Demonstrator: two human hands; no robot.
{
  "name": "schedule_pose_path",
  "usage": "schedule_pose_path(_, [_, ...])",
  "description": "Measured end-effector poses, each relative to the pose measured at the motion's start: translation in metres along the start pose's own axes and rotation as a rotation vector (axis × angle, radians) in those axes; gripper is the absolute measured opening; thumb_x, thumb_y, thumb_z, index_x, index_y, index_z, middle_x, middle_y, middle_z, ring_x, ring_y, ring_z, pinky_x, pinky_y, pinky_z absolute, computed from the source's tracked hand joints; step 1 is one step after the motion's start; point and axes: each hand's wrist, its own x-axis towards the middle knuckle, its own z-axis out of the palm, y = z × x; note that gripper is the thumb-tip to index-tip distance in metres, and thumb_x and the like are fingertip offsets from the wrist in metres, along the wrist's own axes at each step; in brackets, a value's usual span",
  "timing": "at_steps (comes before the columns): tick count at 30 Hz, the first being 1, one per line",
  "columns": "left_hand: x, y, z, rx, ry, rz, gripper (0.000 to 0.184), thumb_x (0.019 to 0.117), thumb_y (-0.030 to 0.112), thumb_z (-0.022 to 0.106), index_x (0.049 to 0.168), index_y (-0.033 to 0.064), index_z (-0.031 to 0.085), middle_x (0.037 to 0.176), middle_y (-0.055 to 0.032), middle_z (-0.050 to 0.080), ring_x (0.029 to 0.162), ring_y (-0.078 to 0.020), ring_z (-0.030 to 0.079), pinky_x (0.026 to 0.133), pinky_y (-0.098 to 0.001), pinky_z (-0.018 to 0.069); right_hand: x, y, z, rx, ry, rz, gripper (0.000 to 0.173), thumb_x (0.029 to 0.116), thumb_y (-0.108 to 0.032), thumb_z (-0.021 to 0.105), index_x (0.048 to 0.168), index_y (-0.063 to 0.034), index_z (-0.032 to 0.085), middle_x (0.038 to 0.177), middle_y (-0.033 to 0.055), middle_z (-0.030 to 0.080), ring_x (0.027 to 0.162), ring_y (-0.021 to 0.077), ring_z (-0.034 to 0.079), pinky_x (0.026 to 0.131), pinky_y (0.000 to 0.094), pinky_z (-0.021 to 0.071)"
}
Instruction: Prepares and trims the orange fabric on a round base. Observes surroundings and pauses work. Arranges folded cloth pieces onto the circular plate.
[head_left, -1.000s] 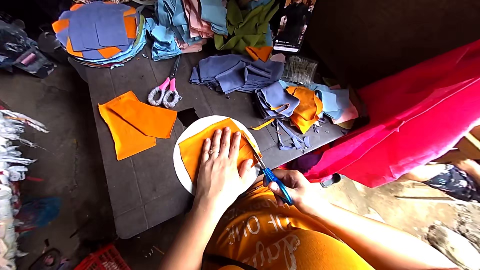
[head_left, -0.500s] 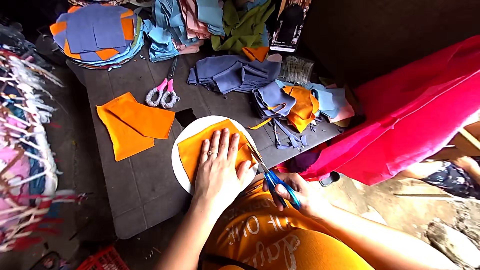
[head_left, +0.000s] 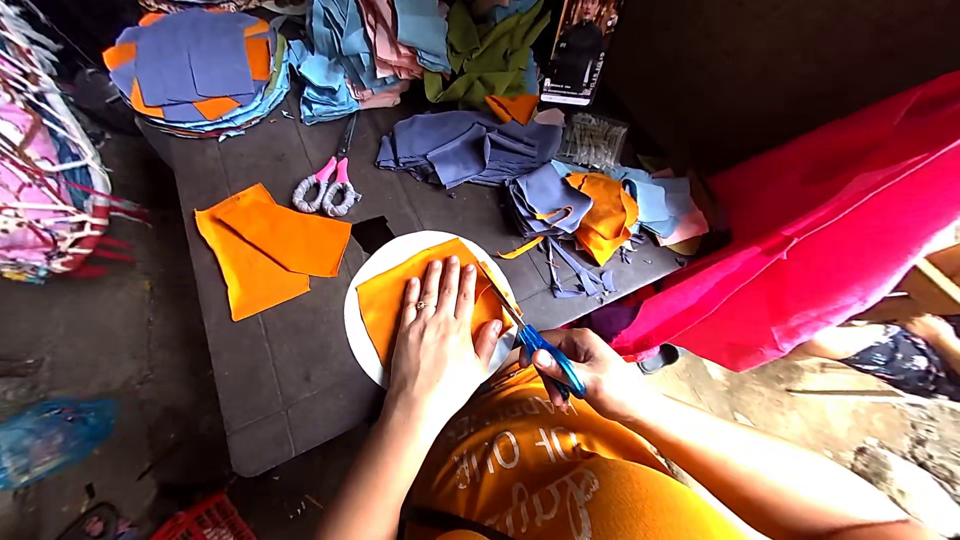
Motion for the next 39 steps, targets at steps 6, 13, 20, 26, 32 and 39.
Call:
schedule_pose_path(6, [0.000, 0.000, -0.001, 0.004, -0.018, -0.002, 0.070, 0.1058, 0.054, 0.028, 0.155, 0.0066, 0.042, 0.164, -0.0133, 0.035, 0.154, -0.0301, 0.026, 0.125, -0.0520, 0.0178, 0.003, -0.004, 0.000, 0.039, -0.002, 0.020, 0.019, 0.0952, -0.034, 0.066, 0.091, -0.0155, 0.068, 0.063, -0.0122, 0.065, 0.049, -0.0014, 0.059, 0.046, 0.0147, 0.0502])
schedule_pose_path(13, [0.000, -0.001, 0.000, -0.003, 0.005, 0.007, 0.070, 0.1054, 0.055, 0.029, 0.155, 0.0068, 0.044, 0.163, -0.0128, 0.036, 0.154, -0.0308, 0.028, 0.124, -0.0525, 0.0189, 0.006, -0.007, 0.000, 0.073, -0.016, 0.026, 0.018, 0.0974, -0.031, 0.063, 0.091, -0.0150, 0.068, 0.062, -0.0112, 0.065, 0.048, -0.0009, 0.059, 0.046, 0.0149, 0.0506])
schedule_pose_path(20, [0.000, -0.001, 0.001, 0.005, 0.011, 0.005, 0.070, 0.1054, 0.055, 0.029, 0.154, 0.0070, 0.044, 0.163, -0.0126, 0.036, 0.154, -0.0303, 0.028, 0.124, -0.0520, 0.0190, 0.008, -0.009, 0.000, 0.061, -0.014, 0.037, 0.018, 0.0973, -0.031, 0.063, 0.090, -0.0150, 0.068, 0.061, -0.0116, 0.063, 0.048, -0.0012, 0.059, 0.046, 0.0144, 0.0497])
schedule_pose_path(26, [0.000, -0.001, 0.000, 0.006, 0.004, 0.006, 0.070, 0.1056, 0.054, 0.029, 0.155, 0.0073, 0.043, 0.163, -0.0123, 0.036, 0.154, -0.0300, 0.028, 0.124, -0.0523, 0.0195, 0.007, -0.010, 0.002, 0.062, 0.006, 0.040, 0.014, 0.0982, -0.025, 0.062, 0.090, -0.0149, 0.067, 0.061, -0.0116, 0.064, 0.047, -0.0016, 0.058, 0.045, 0.0142, 0.0494])
schedule_pose_path(32, [0.000, -0.001, 0.001, 0.002, 0.007, 0.010, 0.070, 0.1056, 0.054, 0.030, 0.155, 0.0070, 0.043, 0.163, -0.0129, 0.036, 0.154, -0.0308, 0.028, 0.124, -0.0528, 0.0192, 0.006, -0.012, 0.003, 0.067, 0.006, 0.061, 0.013, 0.0987, -0.020, 0.060, 0.089, -0.0142, 0.067, 0.059, -0.0114, 0.062, 0.046, -0.0022, 0.056, 0.044, 0.0134, 0.0479])
schedule_pose_path(39, [0.000, -0.001, 0.000, 0.007, 0.005, 0.016, 0.070, 0.1058, 0.055, 0.028, 0.155, 0.0068, 0.044, 0.163, -0.0133, 0.036, 0.153, -0.0309, 0.029, 0.124, -0.0533, 0.0197, 0.011, -0.011, -0.015, 0.210, -0.149, 0.050, 0.042, 0.0942, -0.056, 0.066, 0.095, -0.0136, 0.068, 0.067, -0.0068, 0.066, 0.050, 0.0019, 0.062, 0.046, 0.0158, 0.0523])
